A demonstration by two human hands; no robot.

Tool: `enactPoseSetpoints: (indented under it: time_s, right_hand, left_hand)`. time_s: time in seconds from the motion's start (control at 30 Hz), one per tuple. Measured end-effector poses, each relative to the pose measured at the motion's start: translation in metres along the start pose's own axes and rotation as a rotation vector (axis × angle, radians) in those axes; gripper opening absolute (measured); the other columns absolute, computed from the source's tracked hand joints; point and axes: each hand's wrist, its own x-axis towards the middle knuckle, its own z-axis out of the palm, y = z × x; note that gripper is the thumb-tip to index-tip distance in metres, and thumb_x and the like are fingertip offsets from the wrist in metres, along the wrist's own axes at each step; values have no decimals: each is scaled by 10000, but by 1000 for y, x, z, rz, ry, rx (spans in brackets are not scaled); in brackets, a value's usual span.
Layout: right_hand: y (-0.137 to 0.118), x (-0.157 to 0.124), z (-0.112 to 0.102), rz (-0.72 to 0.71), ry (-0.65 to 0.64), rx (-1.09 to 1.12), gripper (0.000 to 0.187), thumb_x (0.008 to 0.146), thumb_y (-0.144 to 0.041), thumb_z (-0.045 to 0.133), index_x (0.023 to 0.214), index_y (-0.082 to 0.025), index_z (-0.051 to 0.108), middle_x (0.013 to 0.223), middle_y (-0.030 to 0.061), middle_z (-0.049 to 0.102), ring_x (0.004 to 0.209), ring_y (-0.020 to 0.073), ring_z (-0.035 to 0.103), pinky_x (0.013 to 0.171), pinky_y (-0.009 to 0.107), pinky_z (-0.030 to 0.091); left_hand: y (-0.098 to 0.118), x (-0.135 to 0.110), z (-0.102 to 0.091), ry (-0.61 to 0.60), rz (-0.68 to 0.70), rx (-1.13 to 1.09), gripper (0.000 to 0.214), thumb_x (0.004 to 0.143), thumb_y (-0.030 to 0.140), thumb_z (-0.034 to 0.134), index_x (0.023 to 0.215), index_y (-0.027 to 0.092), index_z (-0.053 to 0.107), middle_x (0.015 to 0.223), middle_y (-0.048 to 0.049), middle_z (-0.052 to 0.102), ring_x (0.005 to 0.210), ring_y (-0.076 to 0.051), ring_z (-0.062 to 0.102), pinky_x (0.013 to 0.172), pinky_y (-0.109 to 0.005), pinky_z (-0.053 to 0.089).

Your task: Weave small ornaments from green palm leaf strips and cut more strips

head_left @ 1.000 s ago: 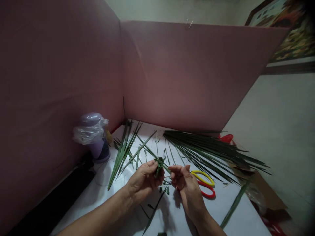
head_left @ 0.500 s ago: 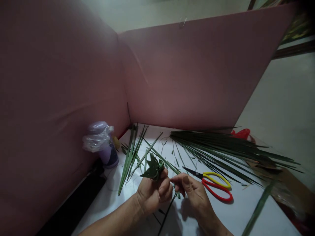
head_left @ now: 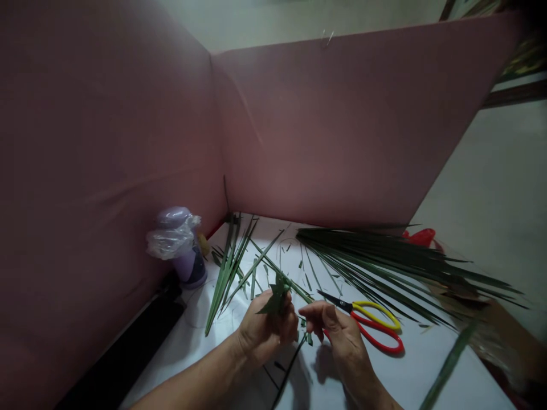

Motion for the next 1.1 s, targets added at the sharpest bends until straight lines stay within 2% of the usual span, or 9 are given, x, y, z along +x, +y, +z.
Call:
enactPoseSetpoints:
  time_s: [0.07, 0.23, 0.33, 0.47, 0.6, 0.7, 0.83, 0.93, 1.1]
  right_hand:
    - [-2, 0, -1, -9, -8, 19, 508, 810, -586, 378, 780, -169, 667, 595, 47, 541, 568, 163, 450, 532, 282, 331]
    - [-4, 0, -3, -6, -36, 90, 676, 656, -763, 384, 864, -171, 634, 703, 57, 560, 598, 167, 444, 532, 276, 354]
    - [-5, 1, -1, 65, 21, 154, 570, 650, -698, 503, 862, -180, 615, 677, 27, 539, 575, 148, 439, 521, 254, 362]
    - [-2, 6, 1, 175, 53, 170, 305, 679, -439, 668, 819, -177, 602, 653, 2, 555, 577, 137, 476, 533, 236, 386]
    - [8, 12, -2, 152, 121, 125, 222, 685, -339, 685, 788, -165, 594, 700, 14, 622, 657, 152, 541, 616, 251, 423]
    - [20, 17, -7, 178, 135, 55, 232, 677, -337, 682, 800, -159, 597, 675, 8, 632, 617, 149, 557, 577, 252, 428]
    - [30, 20, -10, 201, 106, -159, 300, 662, -355, 680, 867, -155, 591, 512, -41, 553, 474, 134, 516, 464, 244, 396]
    - [28, 18, -9, 148, 110, -363, 291, 695, -378, 641, 895, -174, 586, 486, -57, 515, 424, 126, 477, 437, 246, 372]
    - [19, 16, -9, 99, 97, -528, 286, 750, -392, 568, 951, -189, 577, 604, -10, 591, 514, 166, 549, 516, 280, 412]
  left_hand:
    - [1, 1, 1, 85, 47, 74, 225, 719, 285, 563, 600, 170, 410, 376, 35, 438, 314, -78, 388, 361, -183, 222]
    - [-1, 5, -1, 212, 270, 470, 369, 788, 493, 469, 634, 159, 451, 402, 0, 511, 290, -78, 397, 316, -179, 241]
    - [-2, 4, -2, 316, 364, 637, 404, 764, 542, 478, 624, 168, 422, 409, 9, 520, 287, -75, 412, 308, -172, 259]
    - [-5, 5, -3, 292, 326, 679, 406, 770, 554, 455, 639, 173, 412, 429, 14, 523, 308, -76, 428, 321, -173, 277]
    - [-6, 11, -8, 294, 238, 692, 402, 762, 554, 459, 655, 168, 432, 450, 14, 514, 312, -77, 412, 318, -182, 276]
    - [-3, 16, -15, 405, 266, 731, 361, 739, 514, 513, 683, 162, 459, 517, 29, 501, 319, -55, 370, 329, -185, 270]
    - [1, 21, -27, 553, 437, 820, 196, 715, 336, 574, 785, 161, 516, 688, 9, 528, 481, -70, 456, 448, -189, 346]
    - [2, 24, -33, 588, 511, 913, 127, 696, 214, 547, 813, 165, 549, 775, -17, 544, 617, -106, 494, 549, -217, 383]
    - [3, 25, -36, 594, 538, 960, 164, 652, 130, 536, 808, 164, 573, 786, -36, 549, 701, -138, 494, 620, -247, 391]
